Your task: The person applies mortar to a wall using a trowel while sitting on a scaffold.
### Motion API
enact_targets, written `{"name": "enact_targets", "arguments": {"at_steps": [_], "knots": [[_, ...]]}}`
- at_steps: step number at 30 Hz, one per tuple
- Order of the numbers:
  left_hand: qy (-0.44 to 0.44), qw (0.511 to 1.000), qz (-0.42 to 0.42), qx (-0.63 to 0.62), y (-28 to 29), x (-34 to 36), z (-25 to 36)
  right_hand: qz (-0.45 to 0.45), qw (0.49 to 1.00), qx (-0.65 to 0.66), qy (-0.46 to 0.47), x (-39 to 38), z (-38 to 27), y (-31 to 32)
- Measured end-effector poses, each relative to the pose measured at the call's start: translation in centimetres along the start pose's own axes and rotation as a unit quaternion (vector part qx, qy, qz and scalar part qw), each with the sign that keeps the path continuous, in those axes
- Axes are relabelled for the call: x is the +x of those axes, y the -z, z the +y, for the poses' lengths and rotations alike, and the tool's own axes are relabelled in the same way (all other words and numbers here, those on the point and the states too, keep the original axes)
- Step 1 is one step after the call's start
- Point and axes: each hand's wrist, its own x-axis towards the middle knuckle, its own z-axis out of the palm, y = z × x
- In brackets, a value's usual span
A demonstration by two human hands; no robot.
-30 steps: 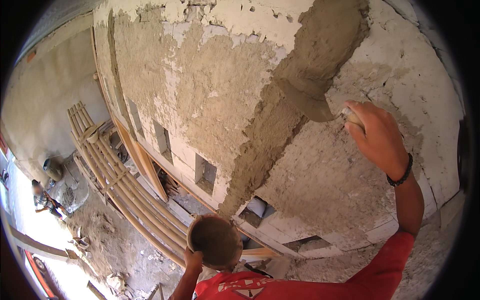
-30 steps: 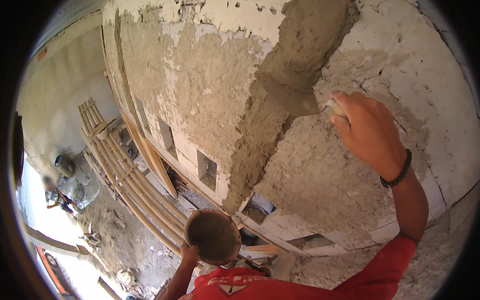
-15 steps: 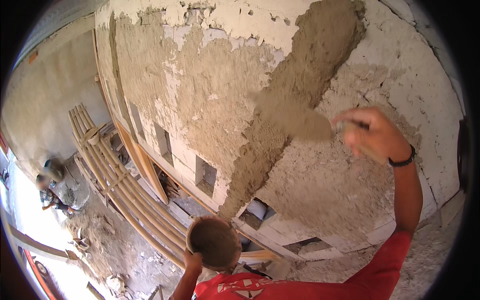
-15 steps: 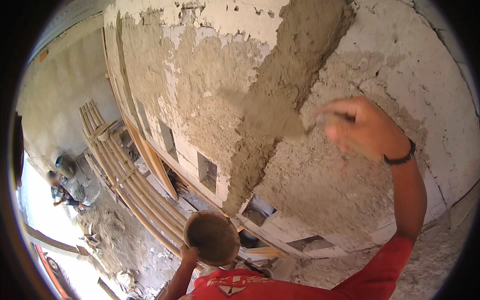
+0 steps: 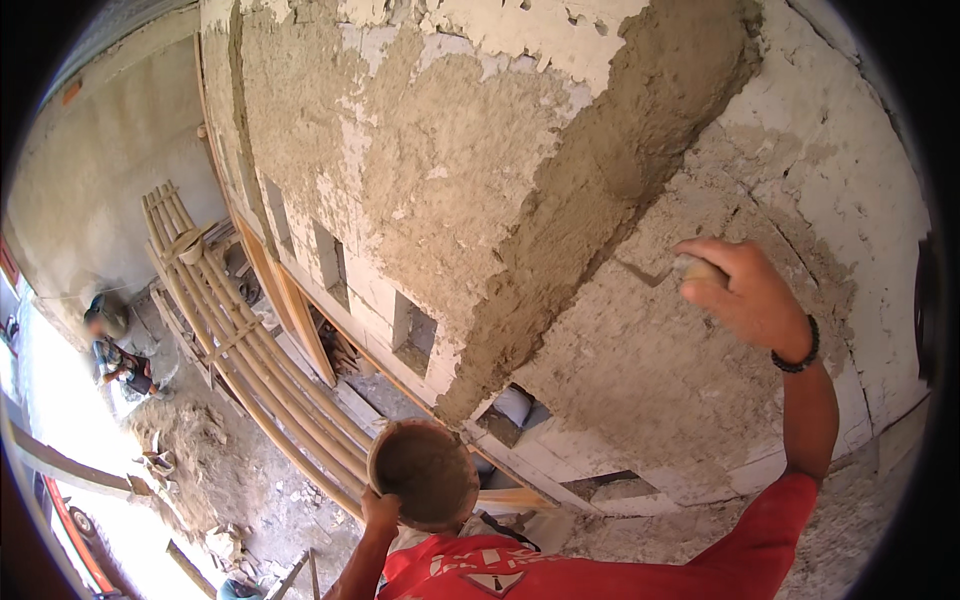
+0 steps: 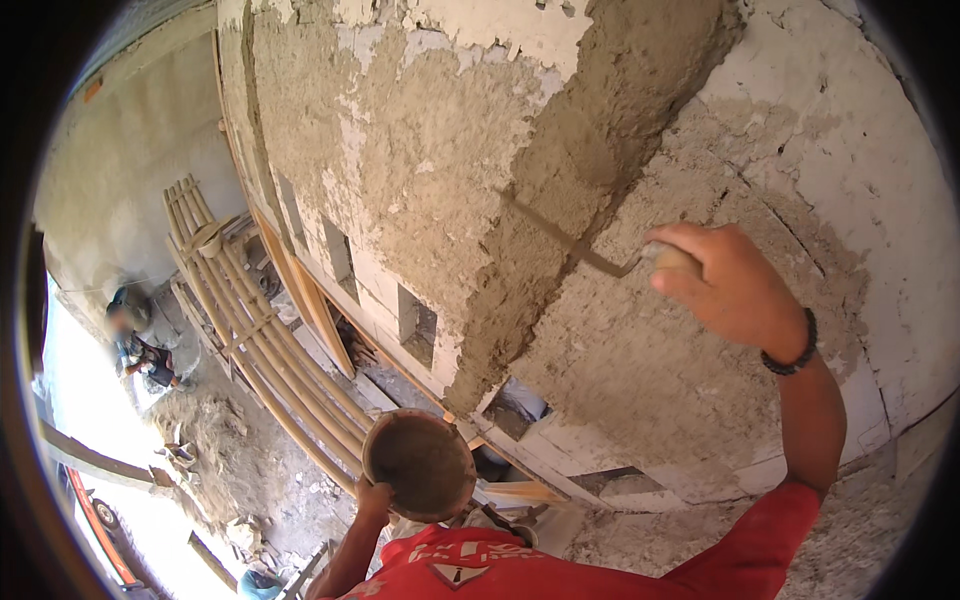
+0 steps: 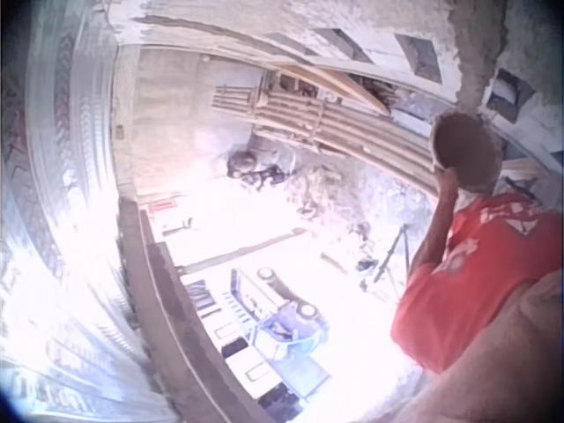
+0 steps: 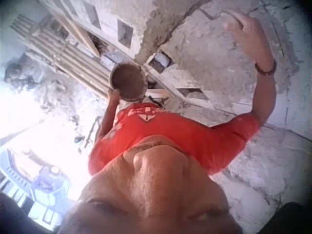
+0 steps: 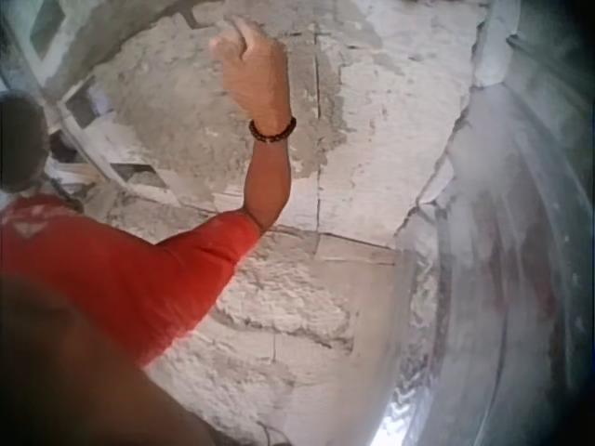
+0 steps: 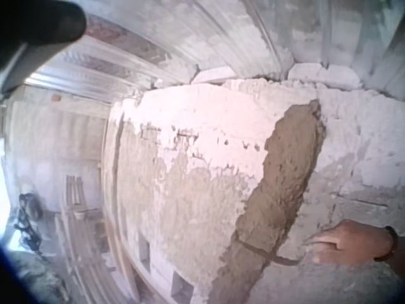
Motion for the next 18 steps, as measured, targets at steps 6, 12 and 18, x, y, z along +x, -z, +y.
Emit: {"name": "enact_targets", "arguments": {"at_steps": [6,12,18], "knots": [[-0.011,1.000,0.000,0.001,0.2,-0.4,0.3,0.009,0.997,-0.052,-0.062,1.8,-0.5,1.5],[-0.009,1.000,0.007,0.003,0.8,-0.2,-0.5,0.080,0.988,-0.116,-0.055,0.7,-0.9,5.5],[0.008,0.999,0.006,0.031,0.7,-0.7,0.7,0.235,0.917,-0.320,0.032,0.0,-2.0,5.8]]}}
